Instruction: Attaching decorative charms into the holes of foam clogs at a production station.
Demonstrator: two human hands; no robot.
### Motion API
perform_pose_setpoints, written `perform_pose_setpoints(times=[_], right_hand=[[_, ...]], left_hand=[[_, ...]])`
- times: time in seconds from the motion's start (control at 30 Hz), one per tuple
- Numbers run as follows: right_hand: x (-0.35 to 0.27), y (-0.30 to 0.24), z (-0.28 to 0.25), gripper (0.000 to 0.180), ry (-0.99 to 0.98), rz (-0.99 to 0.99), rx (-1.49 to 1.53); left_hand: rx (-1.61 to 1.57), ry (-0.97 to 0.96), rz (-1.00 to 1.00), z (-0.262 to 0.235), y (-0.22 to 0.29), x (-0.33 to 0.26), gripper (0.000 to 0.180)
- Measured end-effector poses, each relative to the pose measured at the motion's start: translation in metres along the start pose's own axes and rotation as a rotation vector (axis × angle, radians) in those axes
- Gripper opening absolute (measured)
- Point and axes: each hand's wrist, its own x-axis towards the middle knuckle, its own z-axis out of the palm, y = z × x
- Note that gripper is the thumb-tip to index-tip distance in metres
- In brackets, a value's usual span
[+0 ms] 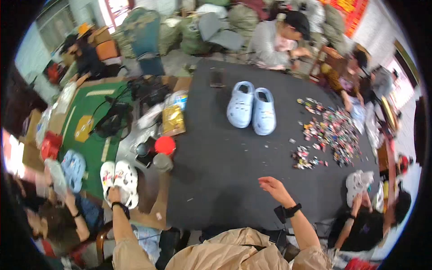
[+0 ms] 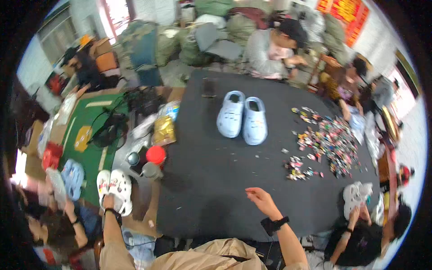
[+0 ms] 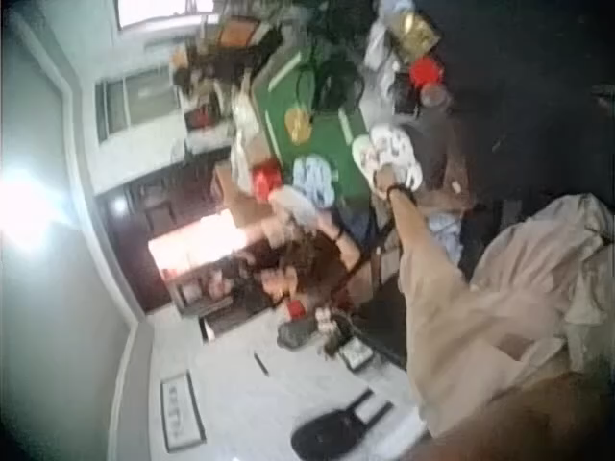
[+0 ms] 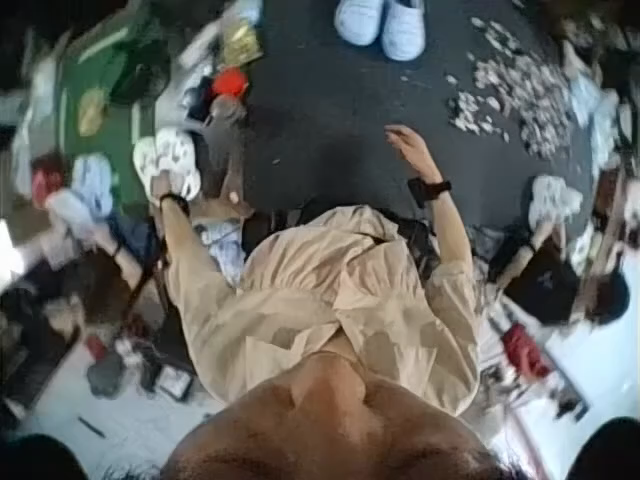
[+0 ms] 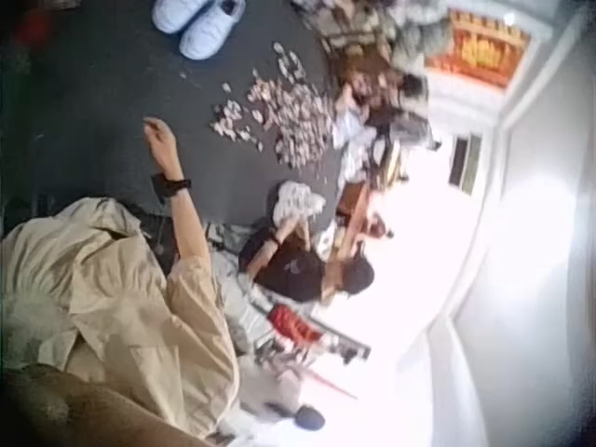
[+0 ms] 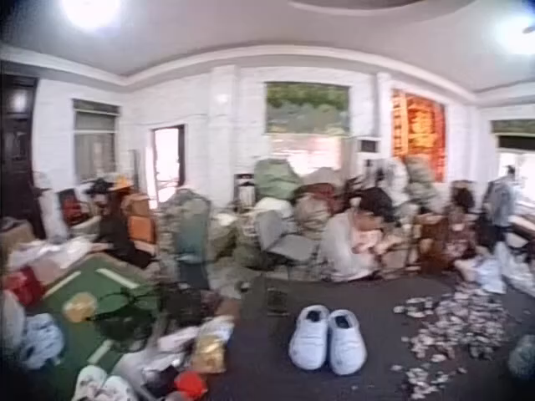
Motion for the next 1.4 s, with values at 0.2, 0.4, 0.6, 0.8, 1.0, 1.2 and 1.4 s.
perform_pose_setpoints(times=[0.2, 0.4, 0.6, 0.8, 1.0, 1.2, 1.4], right_hand=[[0.029, -0.032, -0.023, 0.027, 0.034, -0.135, -0.179], [0.149, -0.049, -0.087, 0.025, 0.25, -0.428, -0.569], [0.267, -0.089, -0.084, 0.049, 0.546, -0.643, -0.988], [0.306, -0.129, -0.061, 0.061, 0.154, -0.223, -0.992], [0.322, -0.135, -0.061, 0.059, 0.028, -0.244, -1.056], [0.256, -0.132, -0.043, 0.032, -0.002, -0.674, -1.107], [0.142, -0.125, -0.015, 0.006, -0.188, -1.17, -1.484]], left_hand=[[-0.302, 0.131, 0.065, -0.02, -0.002, 0.006, 0.059], [-0.804, 0.199, 0.057, -0.021, 0.078, -0.099, 0.043], [-0.492, 0.092, 0.316, -0.043, 0.053, -0.221, 0.036], [-0.7, -0.23, -0.037, -0.071, 0.091, -0.314, 0.03], [-0.661, -0.254, 0.104, -0.072, 0.106, -0.312, 0.034], [-0.852, -0.485, 0.14, -0.119, 0.218, -0.308, 0.038], [-0.771, -0.599, 0.474, -0.136, 0.291, -0.319, 0.031]])
